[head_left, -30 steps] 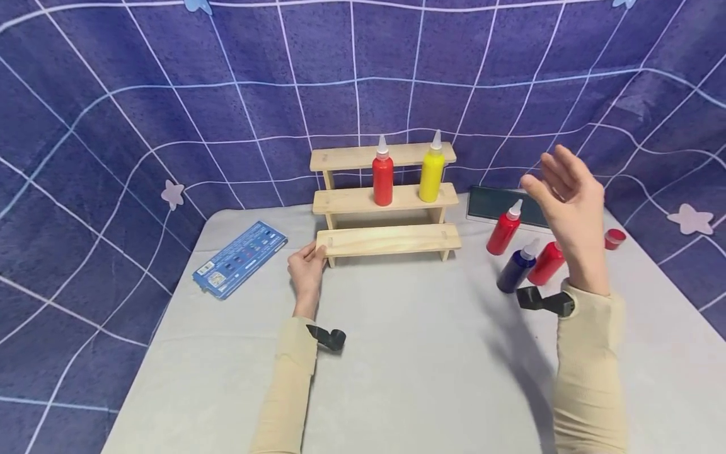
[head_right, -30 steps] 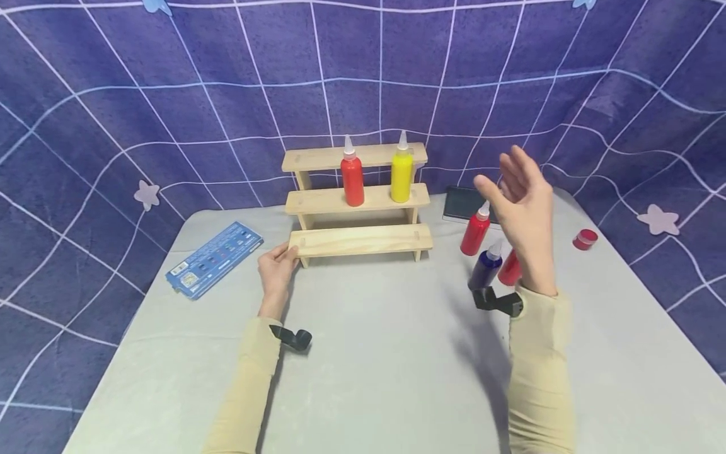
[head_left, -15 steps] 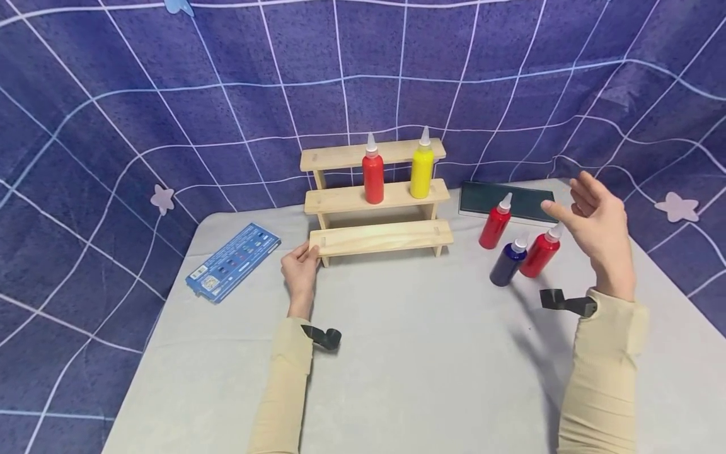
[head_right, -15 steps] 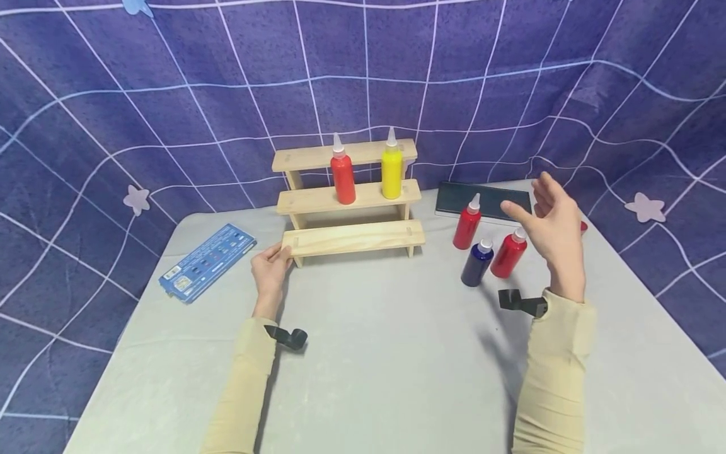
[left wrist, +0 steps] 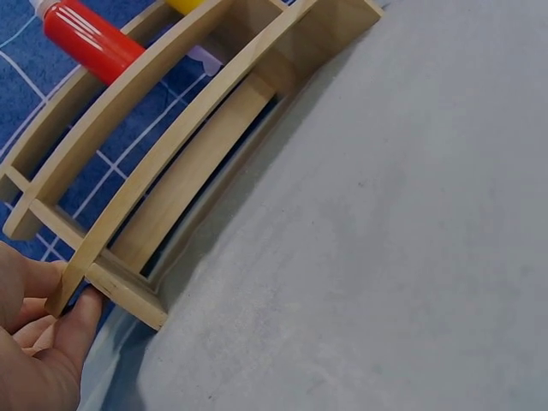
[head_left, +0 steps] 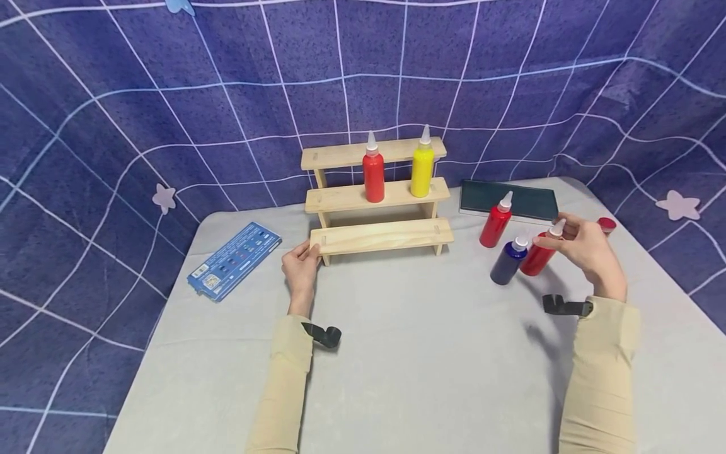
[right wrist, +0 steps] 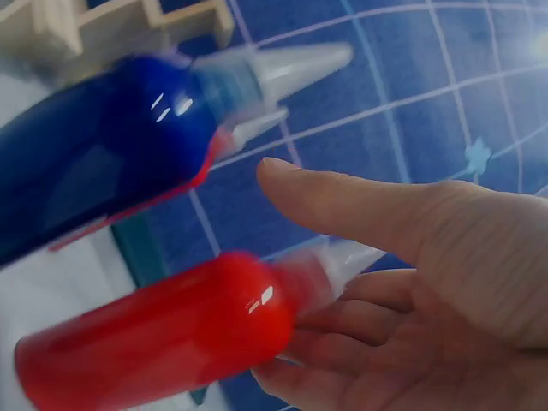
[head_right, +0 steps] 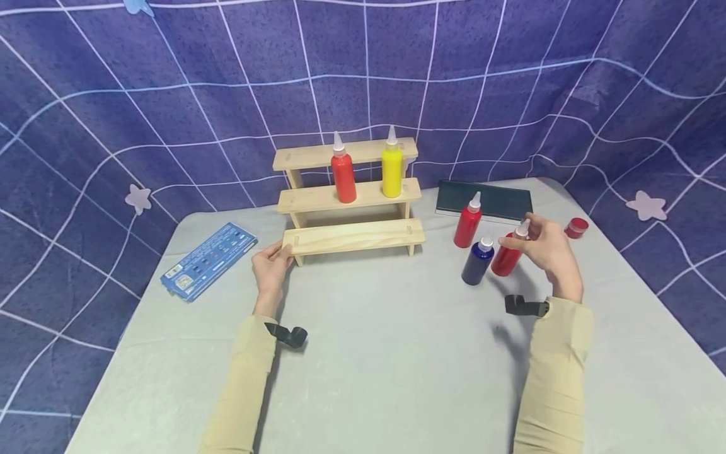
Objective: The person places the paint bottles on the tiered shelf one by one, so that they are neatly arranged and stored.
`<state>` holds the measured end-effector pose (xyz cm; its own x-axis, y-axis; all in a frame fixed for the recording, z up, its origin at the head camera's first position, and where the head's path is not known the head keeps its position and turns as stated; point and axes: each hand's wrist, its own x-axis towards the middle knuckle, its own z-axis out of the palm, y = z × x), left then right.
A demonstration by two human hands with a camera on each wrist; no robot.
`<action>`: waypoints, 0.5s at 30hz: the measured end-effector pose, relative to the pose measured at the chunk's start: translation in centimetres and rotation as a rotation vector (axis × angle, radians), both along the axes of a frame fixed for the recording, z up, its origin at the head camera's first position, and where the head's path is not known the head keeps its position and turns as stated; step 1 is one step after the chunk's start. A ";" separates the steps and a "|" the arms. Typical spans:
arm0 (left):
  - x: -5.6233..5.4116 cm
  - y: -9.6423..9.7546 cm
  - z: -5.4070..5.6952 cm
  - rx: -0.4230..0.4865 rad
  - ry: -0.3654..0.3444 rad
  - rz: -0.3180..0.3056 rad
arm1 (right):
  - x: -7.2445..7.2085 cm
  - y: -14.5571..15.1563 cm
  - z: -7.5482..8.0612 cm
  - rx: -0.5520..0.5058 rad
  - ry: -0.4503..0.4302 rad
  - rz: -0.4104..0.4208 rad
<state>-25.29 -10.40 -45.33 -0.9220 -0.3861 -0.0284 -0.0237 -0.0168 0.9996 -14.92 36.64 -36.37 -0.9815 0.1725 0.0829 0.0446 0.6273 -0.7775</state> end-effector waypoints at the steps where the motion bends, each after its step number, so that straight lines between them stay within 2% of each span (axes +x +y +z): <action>1: 0.0 0.0 0.0 -0.001 -0.002 0.000 | 0.0 0.2 -0.3 -0.022 0.005 0.006; 4: 0.0 0.0 0.0 -0.005 -0.005 0.002 | 0.1 0.6 -1.1 -0.070 -0.013 0.029; 6: 0.0 0.0 0.1 -0.003 -0.010 0.003 | 0.1 0.8 -1.5 -0.090 -0.055 0.047; 10: 0.1 -0.1 0.1 0.002 -0.008 -0.003 | 0.0 1.4 -2.6 -0.093 -0.114 0.075; 15: 0.0 0.0 0.2 0.002 -0.009 -0.007 | -0.1 2.5 -4.3 -0.132 -0.078 0.098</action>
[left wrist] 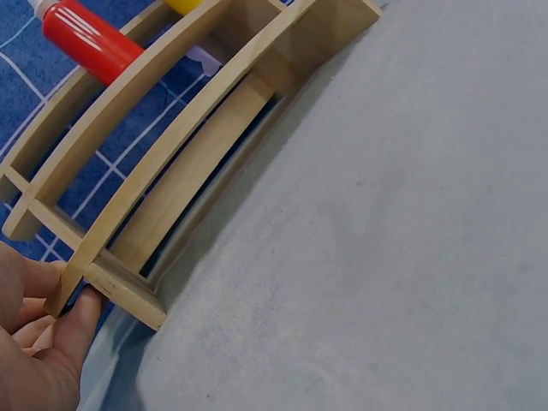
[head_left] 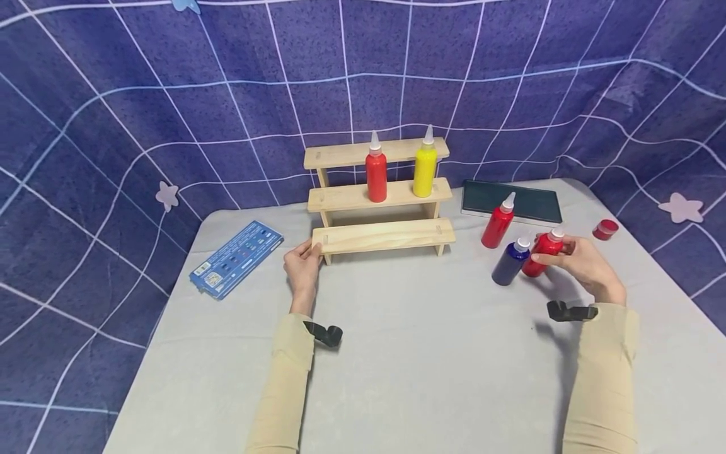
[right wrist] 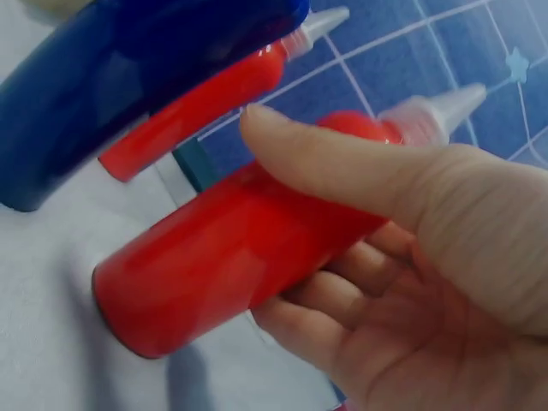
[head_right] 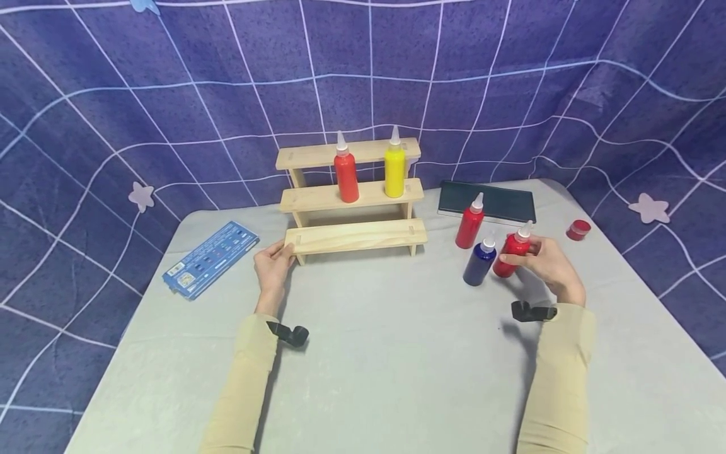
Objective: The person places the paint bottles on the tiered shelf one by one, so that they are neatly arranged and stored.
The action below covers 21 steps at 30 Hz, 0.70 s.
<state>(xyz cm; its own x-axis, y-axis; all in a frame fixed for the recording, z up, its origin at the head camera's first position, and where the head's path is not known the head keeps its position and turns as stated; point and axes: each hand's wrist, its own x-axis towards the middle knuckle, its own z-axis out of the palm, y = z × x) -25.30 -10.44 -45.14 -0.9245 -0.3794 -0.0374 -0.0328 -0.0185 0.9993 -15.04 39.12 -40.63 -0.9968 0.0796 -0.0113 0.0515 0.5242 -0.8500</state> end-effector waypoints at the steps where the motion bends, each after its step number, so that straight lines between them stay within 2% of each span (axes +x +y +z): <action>1: 0.0 0.0 0.0 0.000 0.000 0.000 | 0.0 0.2 -0.2 -0.014 0.008 0.008; 6: 0.0 0.0 0.1 -0.003 0.003 0.006 | -0.2 0.5 -0.5 -0.116 0.016 0.027; 9: 0.0 0.1 0.1 -0.004 0.007 0.004 | 0.0 0.6 0.0 -0.120 0.013 0.005; 14: 0.0 0.1 0.0 -0.005 0.011 0.009 | 0.3 0.1 1.5 -0.120 0.067 -0.064; 21: 0.1 0.1 0.0 -0.018 0.009 0.016 | 0.5 -1.7 4.5 -0.336 0.164 -0.191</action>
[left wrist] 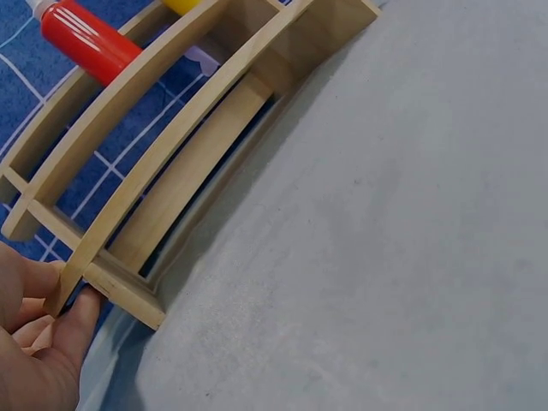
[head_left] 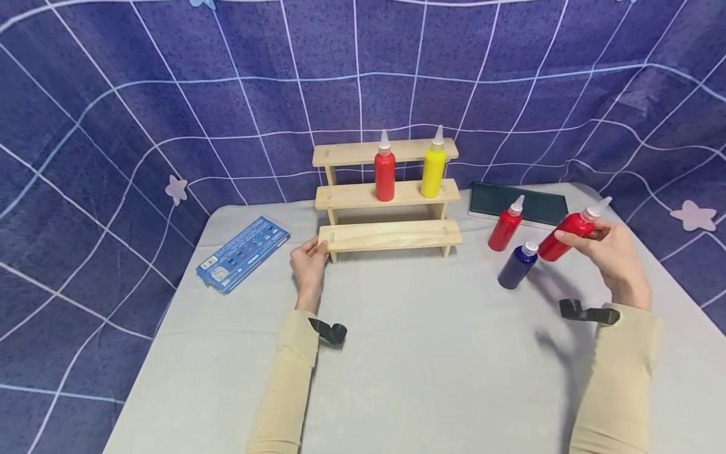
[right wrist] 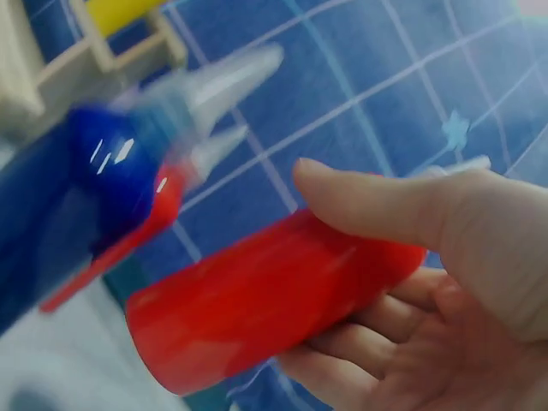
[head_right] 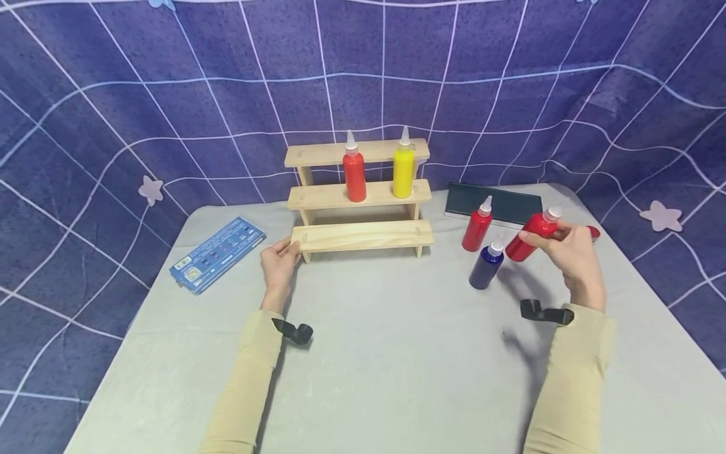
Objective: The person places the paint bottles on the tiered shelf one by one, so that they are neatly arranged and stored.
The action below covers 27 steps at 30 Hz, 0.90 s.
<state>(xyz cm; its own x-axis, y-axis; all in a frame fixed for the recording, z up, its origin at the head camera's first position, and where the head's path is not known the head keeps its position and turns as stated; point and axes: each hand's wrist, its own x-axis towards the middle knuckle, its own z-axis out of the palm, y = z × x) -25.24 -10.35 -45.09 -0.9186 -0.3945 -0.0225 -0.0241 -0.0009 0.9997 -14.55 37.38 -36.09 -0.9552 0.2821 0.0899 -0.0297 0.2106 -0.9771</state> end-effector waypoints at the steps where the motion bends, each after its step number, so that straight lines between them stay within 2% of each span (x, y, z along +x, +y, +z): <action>1: 0.0 0.0 0.0 0.000 -0.001 0.001 | 0.1 -0.2 0.5 -0.016 0.006 -0.015; 6: 0.0 0.0 -0.1 0.000 -0.010 0.001 | 0.2 -1.1 2.9 -0.019 0.010 -0.054; 14: -0.1 -0.1 0.0 -0.003 -0.014 0.005 | -0.2 -2.7 5.7 0.105 0.046 -0.068; 19: 0.0 0.0 0.1 0.003 -0.019 0.010 | -0.6 -4.9 6.7 0.109 0.100 -0.013; 27: 0.0 -0.1 -0.1 0.014 -0.013 -0.005 | -1.6 -9.0 6.9 0.211 0.097 0.097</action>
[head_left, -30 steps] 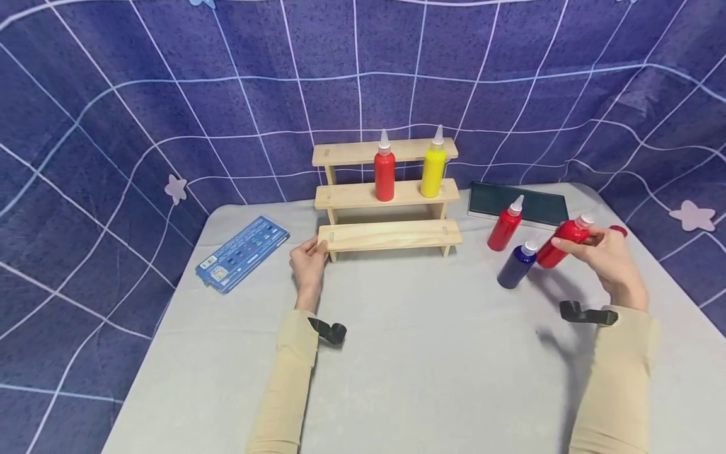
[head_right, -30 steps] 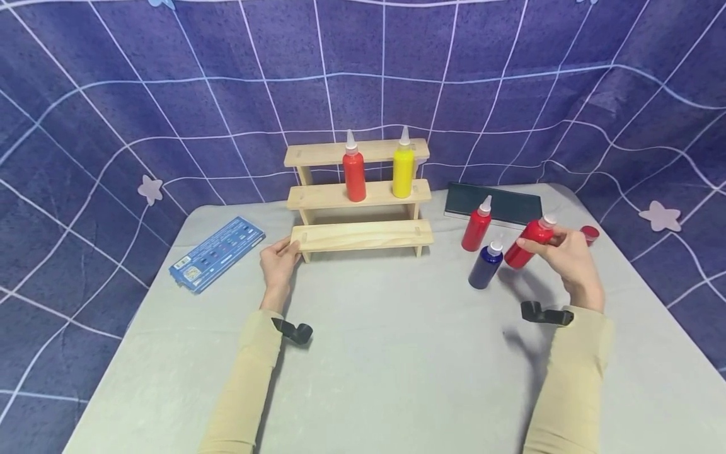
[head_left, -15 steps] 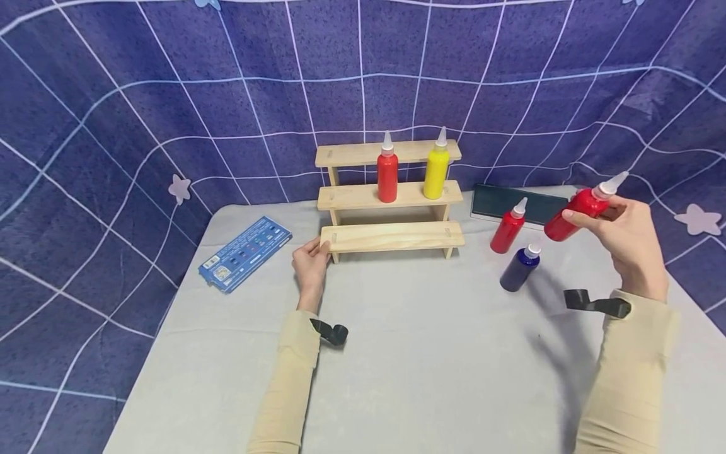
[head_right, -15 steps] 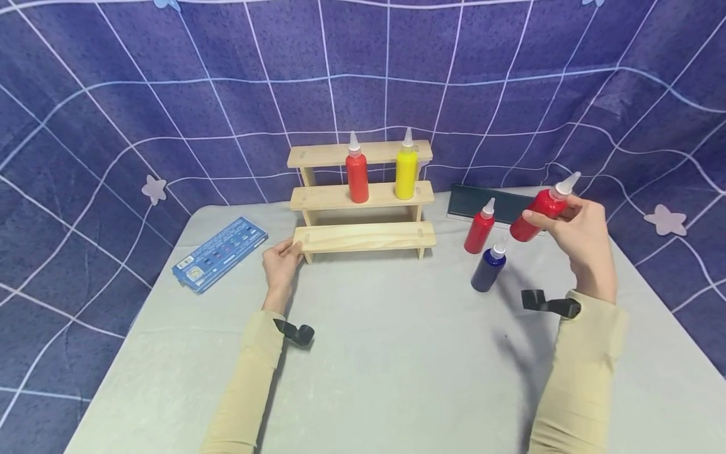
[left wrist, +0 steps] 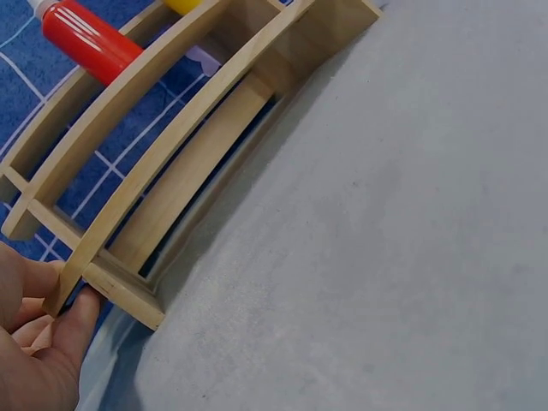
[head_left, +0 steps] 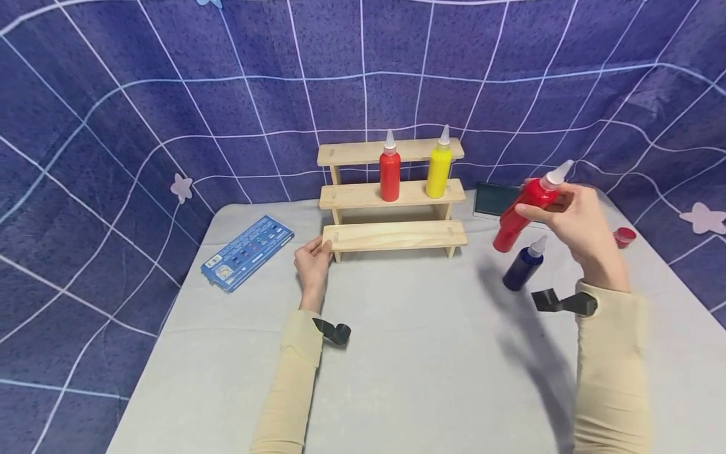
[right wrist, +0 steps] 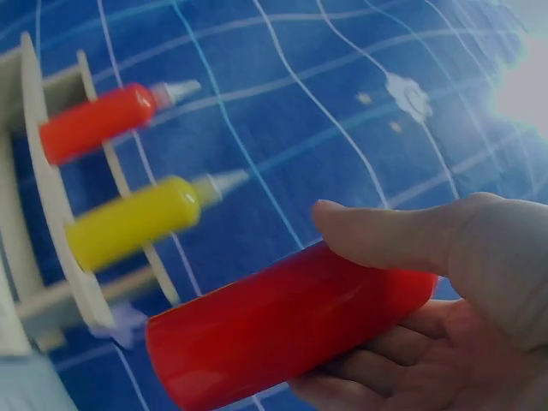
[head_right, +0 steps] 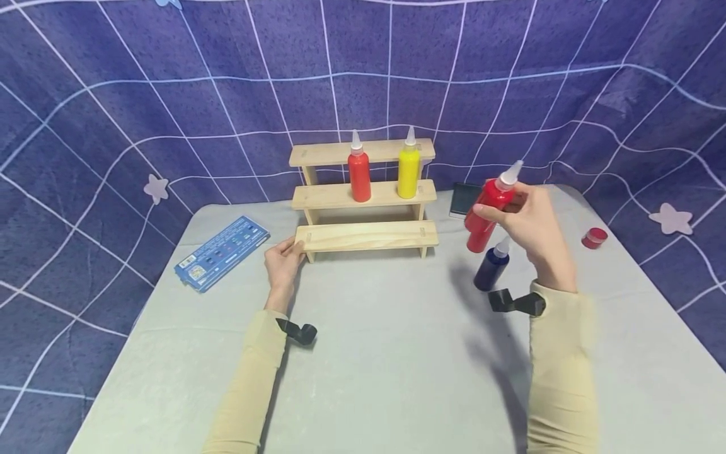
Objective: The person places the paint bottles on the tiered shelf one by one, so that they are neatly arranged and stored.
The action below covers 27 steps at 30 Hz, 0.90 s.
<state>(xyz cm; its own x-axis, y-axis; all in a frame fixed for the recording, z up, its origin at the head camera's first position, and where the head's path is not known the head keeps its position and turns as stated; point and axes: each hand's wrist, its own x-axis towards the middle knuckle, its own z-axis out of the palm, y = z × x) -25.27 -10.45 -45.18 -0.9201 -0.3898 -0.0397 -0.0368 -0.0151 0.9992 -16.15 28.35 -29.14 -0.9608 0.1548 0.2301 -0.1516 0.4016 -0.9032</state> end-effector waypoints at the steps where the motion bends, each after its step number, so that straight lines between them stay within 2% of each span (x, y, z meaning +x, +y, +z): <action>1: 0.0 0.0 0.0 0.003 0.003 0.000 | -0.2 -0.5 -0.1 0.001 -0.002 0.011; 10: 0.1 0.2 0.1 0.017 0.004 0.011 | -2.1 -3.7 -1.5 0.020 -0.105 0.053; 19: 0.1 0.3 0.1 0.006 -0.022 0.008 | -4.4 -6.5 -3.3 0.011 -0.115 0.119; 27: 0.1 0.1 0.0 -0.010 -0.001 0.020 | -6.4 -8.3 -5.1 0.012 -0.184 0.157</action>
